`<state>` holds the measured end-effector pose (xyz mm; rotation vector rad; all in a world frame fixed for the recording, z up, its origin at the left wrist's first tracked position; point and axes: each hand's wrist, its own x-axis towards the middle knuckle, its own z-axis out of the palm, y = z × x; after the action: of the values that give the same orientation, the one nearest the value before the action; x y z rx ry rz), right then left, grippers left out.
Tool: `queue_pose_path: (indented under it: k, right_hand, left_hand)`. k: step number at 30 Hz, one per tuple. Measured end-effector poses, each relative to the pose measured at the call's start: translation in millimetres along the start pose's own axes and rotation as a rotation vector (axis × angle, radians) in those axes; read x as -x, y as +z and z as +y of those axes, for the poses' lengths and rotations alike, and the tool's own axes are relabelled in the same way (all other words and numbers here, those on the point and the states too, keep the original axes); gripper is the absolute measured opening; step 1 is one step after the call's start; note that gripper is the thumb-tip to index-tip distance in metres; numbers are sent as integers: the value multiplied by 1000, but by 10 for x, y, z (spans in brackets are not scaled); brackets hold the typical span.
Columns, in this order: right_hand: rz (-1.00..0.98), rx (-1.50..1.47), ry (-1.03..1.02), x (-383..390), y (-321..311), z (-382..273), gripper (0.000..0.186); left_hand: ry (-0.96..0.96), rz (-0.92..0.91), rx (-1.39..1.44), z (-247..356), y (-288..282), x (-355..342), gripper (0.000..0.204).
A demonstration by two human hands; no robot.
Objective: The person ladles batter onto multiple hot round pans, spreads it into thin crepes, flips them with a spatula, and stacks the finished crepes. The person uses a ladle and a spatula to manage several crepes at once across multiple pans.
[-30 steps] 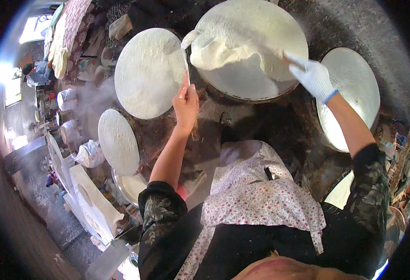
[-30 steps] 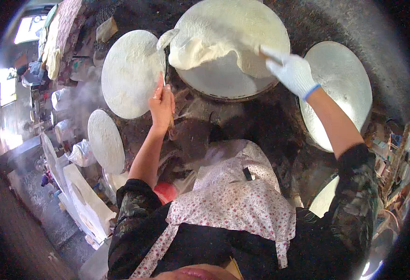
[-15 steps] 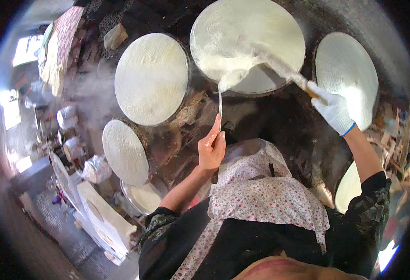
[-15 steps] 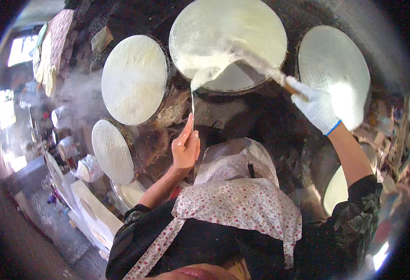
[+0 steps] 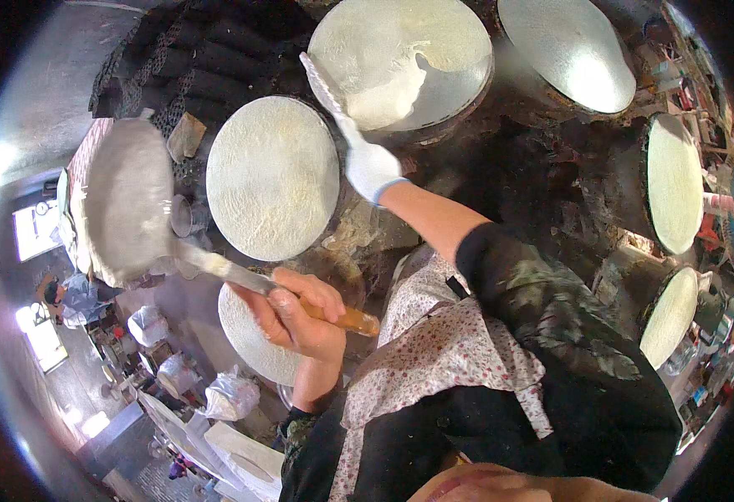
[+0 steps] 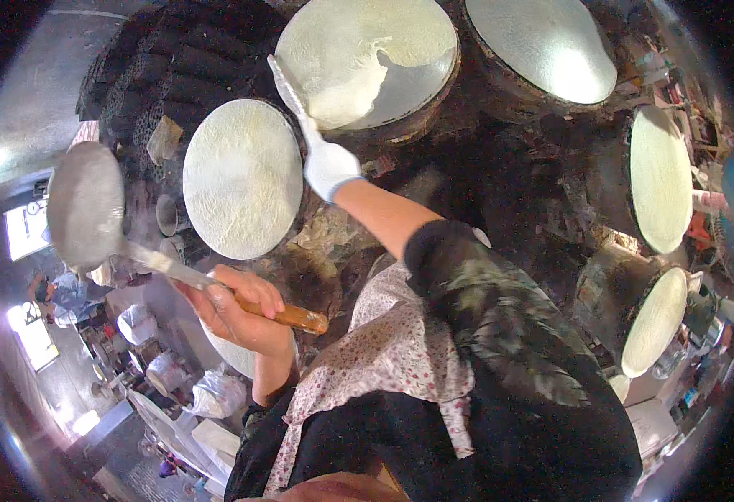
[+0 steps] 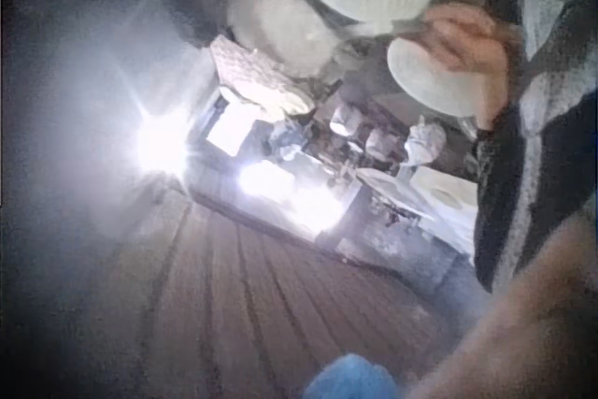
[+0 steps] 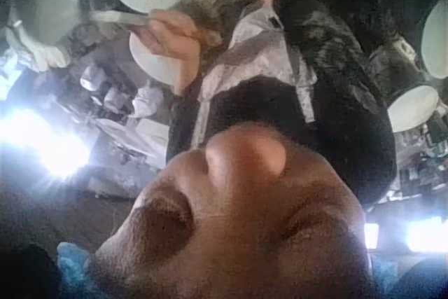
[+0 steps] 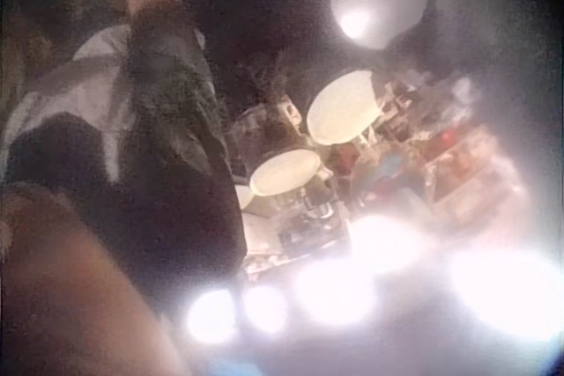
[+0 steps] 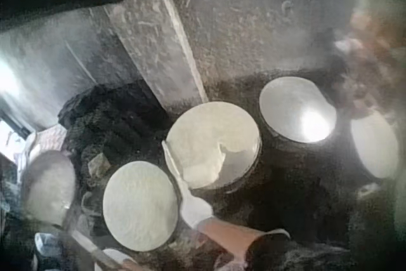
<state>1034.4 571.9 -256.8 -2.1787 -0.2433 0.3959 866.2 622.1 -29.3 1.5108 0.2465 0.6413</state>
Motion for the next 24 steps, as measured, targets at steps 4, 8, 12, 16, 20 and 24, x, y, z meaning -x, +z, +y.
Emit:
queue_pose_path:
  k: [4, 8, 12, 16, 20, 24]
  right_hand:
    - [90, 111, 45, 423, -476, 652, 68]
    - [330, 113, 55, 549, -1237, 1045, 56]
    - [370, 20, 254, 278, -1591, 893, 51]
    - [359, 266, -88, 198, -1189, 542, 52]
    - [-249, 180, 63, 527, -842, 312, 61]
    - [305, 203, -18, 592, -1204, 792, 59]
  left_hand:
    - [-106, 38, 17, -235, -292, 162, 62]
    - [-191, -43, 83, -455, -378, 152, 62]
    - [-245, -65, 85, -569, -275, 51, 61]
    - [-216, -117, 45, -548, -181, 7, 60]
    - [-262, -116, -2, -482, -191, 56, 60]
    - [-229, -104, -4, -494, -182, 107, 61]
